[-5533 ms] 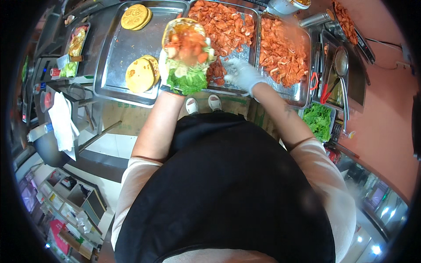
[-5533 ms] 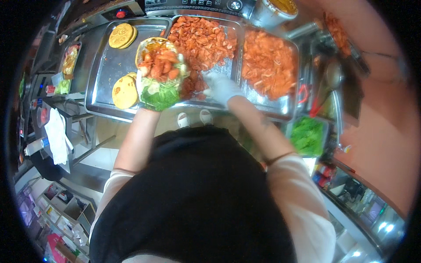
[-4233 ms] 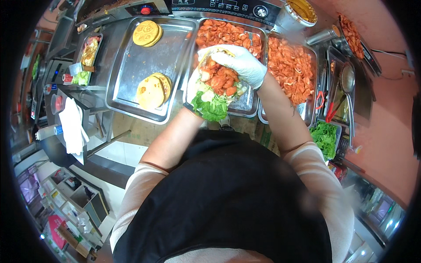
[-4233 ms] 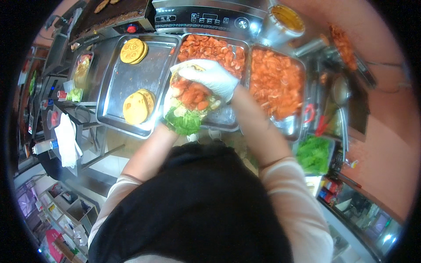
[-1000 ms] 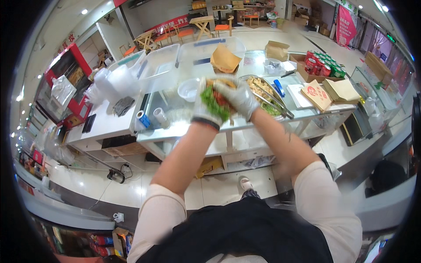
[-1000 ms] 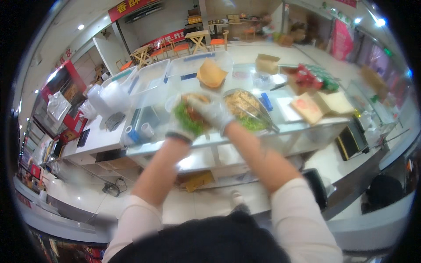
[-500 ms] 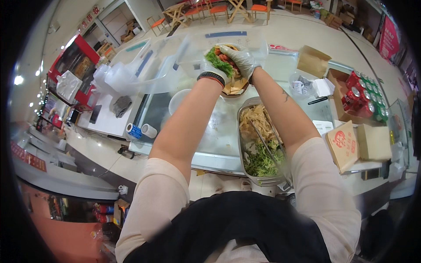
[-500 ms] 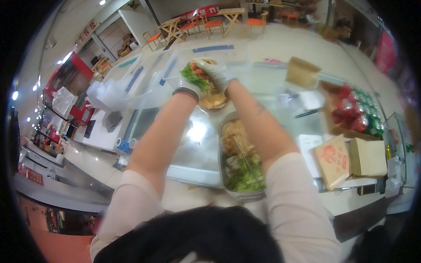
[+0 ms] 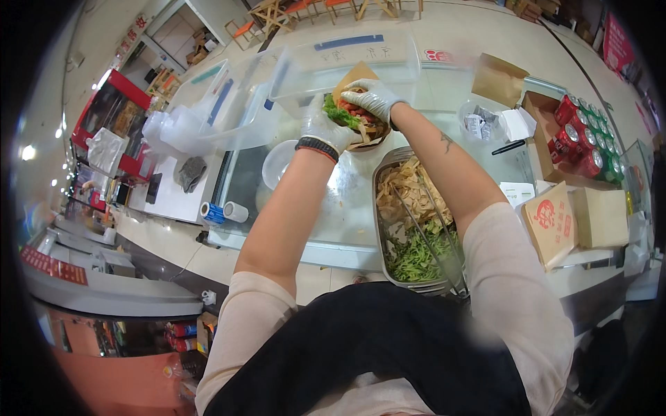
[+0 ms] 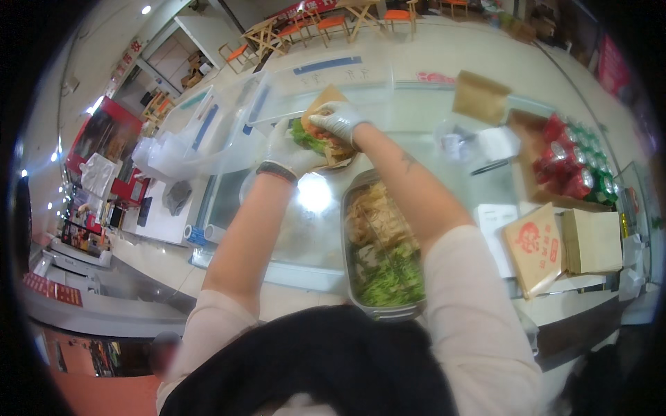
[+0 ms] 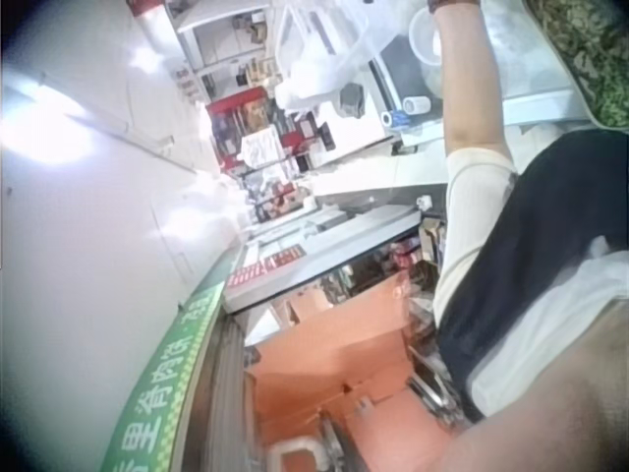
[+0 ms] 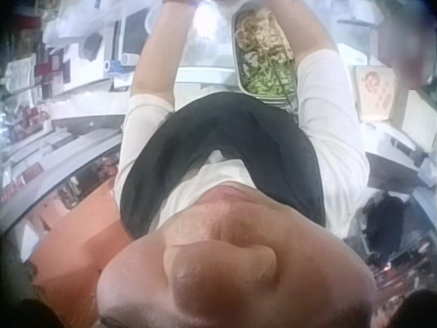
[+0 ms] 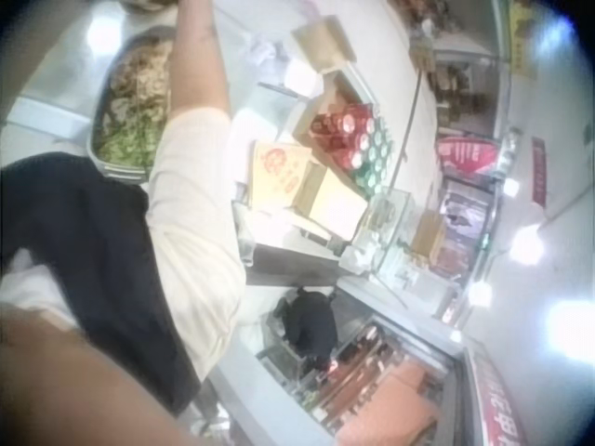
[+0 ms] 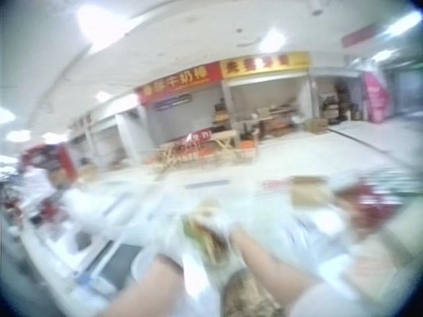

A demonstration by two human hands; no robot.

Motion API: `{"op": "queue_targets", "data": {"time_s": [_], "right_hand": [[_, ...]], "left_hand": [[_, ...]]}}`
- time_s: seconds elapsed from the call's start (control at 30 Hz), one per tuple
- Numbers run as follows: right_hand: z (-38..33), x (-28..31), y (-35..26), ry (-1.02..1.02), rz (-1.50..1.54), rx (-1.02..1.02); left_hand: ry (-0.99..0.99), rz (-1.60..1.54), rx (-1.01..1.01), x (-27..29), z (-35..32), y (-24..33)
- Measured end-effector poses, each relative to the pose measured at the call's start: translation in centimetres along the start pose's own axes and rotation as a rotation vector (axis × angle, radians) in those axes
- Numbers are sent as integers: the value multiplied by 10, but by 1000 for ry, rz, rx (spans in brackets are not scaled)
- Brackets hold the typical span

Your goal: The person prepares a wrap by spreading sauce on a flatbread, adding lettuce, shredded vegetables, and cooked meat. They then fold the wrap, place it into a paper bag, and hand it to a customer.

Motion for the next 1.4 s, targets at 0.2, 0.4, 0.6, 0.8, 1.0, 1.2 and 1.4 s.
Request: {"op": "queue_targets", "data": {"time_s": [0.2, 0.4, 0.6, 0.8, 1.0, 1.2, 1.4], "right_hand": [[24, 2, 12, 30, -387, 263], [7, -11, 11, -55, -514, 175], [4, -19, 18, -107, -820, 217], [-10, -46, -66, 31, -511, 376], [-73, -202, -54, -481, -952, 516], [-68, -238, -12, -587, -1332, 408], [-73, -242, -22, -562, -1227, 445]], "left_hand": [[-135, 56, 25, -8, -24, 7], [107, 28, -26, 0, -69, 27], [-80, -58, -124, 40, -132, 79], [-49, -322, -300, 132, -188, 113], [138, -382, -322, 199, -216, 86], [253, -286, -249, 228, -212, 46], [313, -205, -148, 241, -188, 18]]}}
Point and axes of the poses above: each hand's wrist, its own z-axis towards the middle knuckle, its own x-axis out of the back of the hand, y = z × x, the point moved 7 cm from there along z, towards the middle knuckle, and after that the axes turned 4 degrees about z, right-handed, at the moved point
